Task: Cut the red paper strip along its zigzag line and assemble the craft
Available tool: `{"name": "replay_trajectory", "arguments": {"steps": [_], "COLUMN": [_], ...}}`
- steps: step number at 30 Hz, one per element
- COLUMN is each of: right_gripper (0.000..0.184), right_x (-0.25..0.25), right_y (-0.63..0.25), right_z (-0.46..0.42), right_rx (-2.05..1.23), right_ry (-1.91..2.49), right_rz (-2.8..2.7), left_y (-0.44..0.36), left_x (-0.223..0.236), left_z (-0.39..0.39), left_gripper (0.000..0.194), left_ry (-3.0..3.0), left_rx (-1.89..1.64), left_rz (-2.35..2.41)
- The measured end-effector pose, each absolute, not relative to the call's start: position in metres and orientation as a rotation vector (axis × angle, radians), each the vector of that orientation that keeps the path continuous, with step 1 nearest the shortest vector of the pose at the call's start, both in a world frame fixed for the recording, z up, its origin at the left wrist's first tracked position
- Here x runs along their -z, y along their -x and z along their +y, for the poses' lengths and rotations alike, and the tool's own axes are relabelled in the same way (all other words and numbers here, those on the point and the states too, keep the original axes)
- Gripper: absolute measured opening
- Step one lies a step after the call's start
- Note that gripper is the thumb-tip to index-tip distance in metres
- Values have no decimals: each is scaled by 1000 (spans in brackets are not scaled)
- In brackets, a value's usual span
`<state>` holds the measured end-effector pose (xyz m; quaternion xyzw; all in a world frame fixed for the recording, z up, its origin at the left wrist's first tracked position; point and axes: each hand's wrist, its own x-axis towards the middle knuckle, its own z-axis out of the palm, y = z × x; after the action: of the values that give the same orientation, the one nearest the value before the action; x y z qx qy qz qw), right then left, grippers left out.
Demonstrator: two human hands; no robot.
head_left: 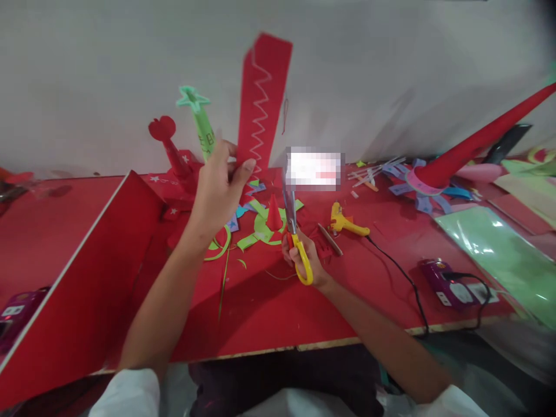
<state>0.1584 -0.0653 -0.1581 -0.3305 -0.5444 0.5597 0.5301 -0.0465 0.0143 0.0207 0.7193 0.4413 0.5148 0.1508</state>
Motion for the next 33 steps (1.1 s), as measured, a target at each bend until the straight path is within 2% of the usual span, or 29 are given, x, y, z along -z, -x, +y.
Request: {"name": "replay_trajectory", "arguments": {"steps": [3, 7, 10, 16, 29, 33], "right_gripper": [71, 69, 68, 59, 64, 66], "right_x": [158, 157, 157, 155, 153, 151], "right_y": [-159, -163, -166, -169, -175, -175], "right_z": [-71, -78, -80, -79, -72, -72], "right_rx": [-1337, -1399, -1371, -1420, -1284, -1242], "right_ry": [774, 795, 833, 927, 967, 950], "right_rz": [-1269, -1326, -1382, -1415, -1524, -1527], "left_y": [46, 49, 51, 50, 37, 29], "left_x": [-27, -31, -32, -42, -33, -22], "left_z": [9, 6, 4, -4, -3, 0], "left_gripper": [36, 21, 16, 22, 28, 21], "left_ry": [-2200, -2286, -2259, -2141, -2285, -2238], "left_rx": [-1396, -1258, -1279, -1362, -1275, -1323], "left_rz": [1288, 1266, 1274, 1374, 1401, 1381]}}
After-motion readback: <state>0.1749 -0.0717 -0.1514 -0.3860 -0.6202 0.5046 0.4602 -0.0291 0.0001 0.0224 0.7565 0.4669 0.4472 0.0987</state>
